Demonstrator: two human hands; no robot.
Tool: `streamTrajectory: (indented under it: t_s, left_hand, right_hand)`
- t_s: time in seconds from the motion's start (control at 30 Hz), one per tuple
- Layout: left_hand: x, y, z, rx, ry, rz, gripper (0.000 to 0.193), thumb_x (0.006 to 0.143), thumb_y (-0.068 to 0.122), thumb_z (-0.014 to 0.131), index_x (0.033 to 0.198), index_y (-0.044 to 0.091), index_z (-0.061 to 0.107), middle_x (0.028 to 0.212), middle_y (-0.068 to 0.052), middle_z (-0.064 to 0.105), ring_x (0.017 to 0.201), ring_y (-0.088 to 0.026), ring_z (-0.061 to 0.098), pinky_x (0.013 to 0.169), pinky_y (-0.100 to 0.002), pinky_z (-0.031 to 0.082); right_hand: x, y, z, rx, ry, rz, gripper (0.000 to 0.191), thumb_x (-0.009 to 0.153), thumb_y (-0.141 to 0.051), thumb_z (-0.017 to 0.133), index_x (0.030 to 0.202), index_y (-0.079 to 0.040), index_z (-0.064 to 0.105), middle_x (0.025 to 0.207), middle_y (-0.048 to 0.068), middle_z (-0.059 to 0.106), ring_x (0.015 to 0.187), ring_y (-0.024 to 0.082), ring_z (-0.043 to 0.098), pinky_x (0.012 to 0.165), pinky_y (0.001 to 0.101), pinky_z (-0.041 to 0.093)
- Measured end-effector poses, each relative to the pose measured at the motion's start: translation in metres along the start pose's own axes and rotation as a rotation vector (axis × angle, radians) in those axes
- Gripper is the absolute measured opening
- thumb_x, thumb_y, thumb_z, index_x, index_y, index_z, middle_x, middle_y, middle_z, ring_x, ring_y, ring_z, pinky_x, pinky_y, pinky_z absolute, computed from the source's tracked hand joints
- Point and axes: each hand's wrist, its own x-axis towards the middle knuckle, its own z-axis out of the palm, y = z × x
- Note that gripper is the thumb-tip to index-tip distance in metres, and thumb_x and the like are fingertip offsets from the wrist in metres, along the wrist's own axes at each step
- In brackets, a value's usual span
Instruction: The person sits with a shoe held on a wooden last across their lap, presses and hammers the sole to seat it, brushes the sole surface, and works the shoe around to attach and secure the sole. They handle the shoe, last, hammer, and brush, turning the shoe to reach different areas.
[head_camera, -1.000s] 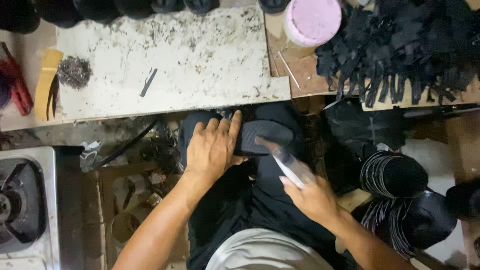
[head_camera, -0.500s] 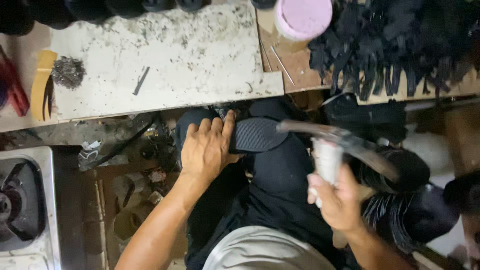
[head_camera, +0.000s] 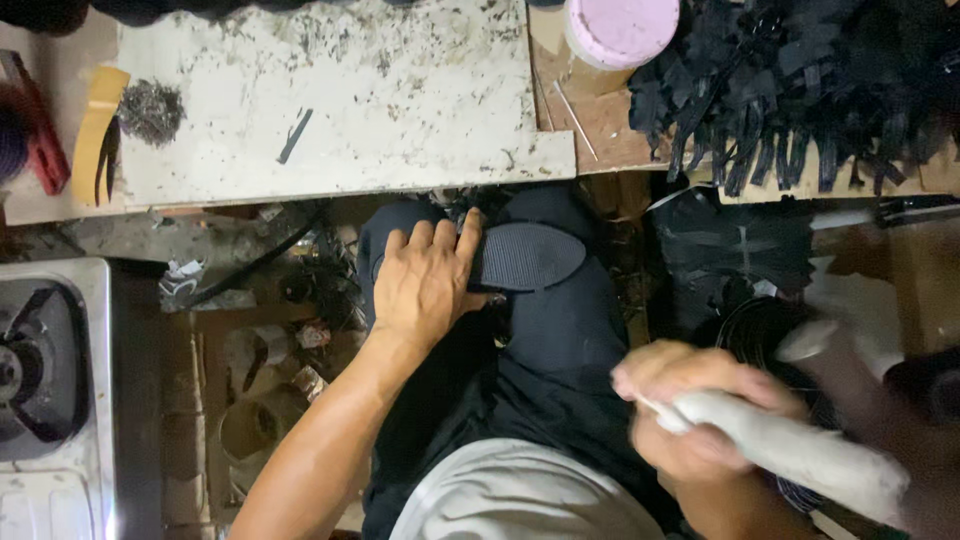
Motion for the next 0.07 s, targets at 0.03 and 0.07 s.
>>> streamTrajectory:
  t_s: [0.03, 0.07]
  left_hand:
    - [-0.002, 0.001, 0.001, 0.018, 0.017, 0.001, 0.109, 0.059, 0.055, 0.087, 0.149, 0.009, 0.044, 0.102, -0.007, 0.062, 0.096, -0.026, 0.059, 0.080, -0.042, 0.045]
    - [-0.001, 0.000, 0.000, 0.043, 0.044, 0.000, 0.110, 0.059, 0.055, 0.087, 0.149, 0.009, 0.044, 0.102, -0.006, 0.062, 0.097, -0.026, 0.059, 0.081, -0.042, 0.044]
  right_hand:
    - [-0.002, 0.022, -0.004, -0.351, -0.078, 0.019, 0.007, 0.100, -0.014, 0.061, 0.104, -0.008, 0.060, 0.086, 0.008, 0.066, 0.074, 0.023, 0.065, 0.069, 0.0371, 0.058]
    - [-0.001, 0.042, -0.009, -0.700, -0.157, 0.024, 0.004, 0.106, -0.012, 0.055, 0.103, -0.015, 0.056, 0.086, 0.002, 0.069, 0.074, 0.019, 0.069, 0.071, 0.0354, 0.063]
